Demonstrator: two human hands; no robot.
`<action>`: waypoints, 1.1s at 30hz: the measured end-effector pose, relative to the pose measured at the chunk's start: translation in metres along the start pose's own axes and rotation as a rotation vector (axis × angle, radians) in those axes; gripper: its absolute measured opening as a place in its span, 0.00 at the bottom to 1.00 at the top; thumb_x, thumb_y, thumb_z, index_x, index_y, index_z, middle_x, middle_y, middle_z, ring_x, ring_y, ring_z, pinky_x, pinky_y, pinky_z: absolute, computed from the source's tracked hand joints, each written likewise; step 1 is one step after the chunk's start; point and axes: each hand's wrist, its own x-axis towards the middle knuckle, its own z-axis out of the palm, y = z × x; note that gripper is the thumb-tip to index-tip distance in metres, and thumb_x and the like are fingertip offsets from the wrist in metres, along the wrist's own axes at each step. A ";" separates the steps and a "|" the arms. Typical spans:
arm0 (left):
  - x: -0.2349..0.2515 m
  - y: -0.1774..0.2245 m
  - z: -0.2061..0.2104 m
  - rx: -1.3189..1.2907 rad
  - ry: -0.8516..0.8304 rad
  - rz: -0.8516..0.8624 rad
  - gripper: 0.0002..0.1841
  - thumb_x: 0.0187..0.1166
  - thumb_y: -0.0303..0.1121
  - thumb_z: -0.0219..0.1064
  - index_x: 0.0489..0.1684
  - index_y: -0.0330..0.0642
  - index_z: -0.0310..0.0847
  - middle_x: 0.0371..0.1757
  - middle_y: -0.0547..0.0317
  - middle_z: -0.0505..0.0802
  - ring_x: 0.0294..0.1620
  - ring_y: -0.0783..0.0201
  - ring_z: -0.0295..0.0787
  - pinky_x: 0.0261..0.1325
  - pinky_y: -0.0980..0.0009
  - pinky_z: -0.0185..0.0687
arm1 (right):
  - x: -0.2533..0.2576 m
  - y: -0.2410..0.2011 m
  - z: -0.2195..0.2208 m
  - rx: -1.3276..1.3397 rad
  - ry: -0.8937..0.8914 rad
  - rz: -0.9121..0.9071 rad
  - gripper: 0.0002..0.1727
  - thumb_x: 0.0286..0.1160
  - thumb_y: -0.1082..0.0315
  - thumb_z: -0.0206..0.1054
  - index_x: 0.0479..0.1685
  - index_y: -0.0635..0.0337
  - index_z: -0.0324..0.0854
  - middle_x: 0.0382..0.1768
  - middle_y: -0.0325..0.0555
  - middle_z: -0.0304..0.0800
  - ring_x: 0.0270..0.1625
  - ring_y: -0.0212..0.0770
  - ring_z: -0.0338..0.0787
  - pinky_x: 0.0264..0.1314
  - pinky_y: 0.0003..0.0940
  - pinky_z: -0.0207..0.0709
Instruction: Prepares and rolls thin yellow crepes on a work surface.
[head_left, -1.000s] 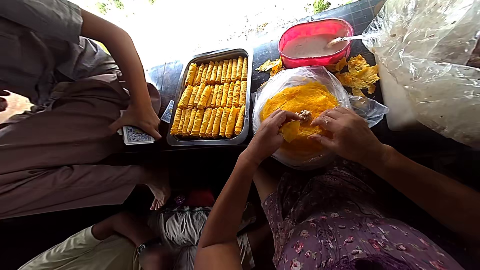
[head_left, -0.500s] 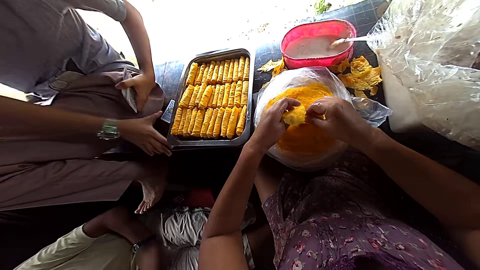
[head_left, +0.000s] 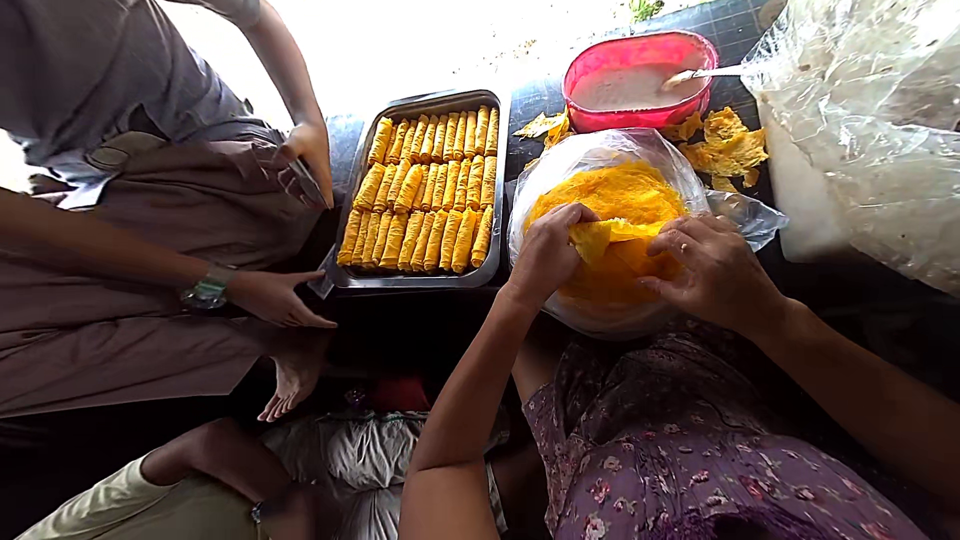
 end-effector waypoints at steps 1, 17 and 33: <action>0.002 -0.001 0.000 -0.015 0.002 -0.014 0.13 0.66 0.12 0.66 0.46 0.32 0.88 0.46 0.44 0.93 0.49 0.52 0.92 0.56 0.57 0.86 | -0.003 0.000 0.001 -0.006 0.003 0.001 0.17 0.66 0.55 0.73 0.38 0.63 0.89 0.44 0.57 0.92 0.51 0.59 0.90 0.50 0.54 0.77; -0.018 -0.006 0.014 0.013 0.117 0.194 0.14 0.60 0.11 0.67 0.40 0.33 0.90 0.42 0.47 0.93 0.48 0.51 0.90 0.56 0.59 0.85 | 0.008 0.028 0.008 0.007 0.127 -0.110 0.09 0.74 0.72 0.67 0.41 0.60 0.94 0.45 0.55 0.94 0.58 0.59 0.89 0.62 0.54 0.77; -0.032 0.008 0.037 0.145 0.290 0.211 0.13 0.66 0.15 0.65 0.40 0.38 0.94 0.42 0.49 0.95 0.46 0.51 0.91 0.51 0.58 0.82 | -0.007 0.010 0.009 0.039 0.163 -0.089 0.14 0.84 0.68 0.60 0.44 0.62 0.92 0.43 0.55 0.95 0.52 0.54 0.91 0.56 0.47 0.79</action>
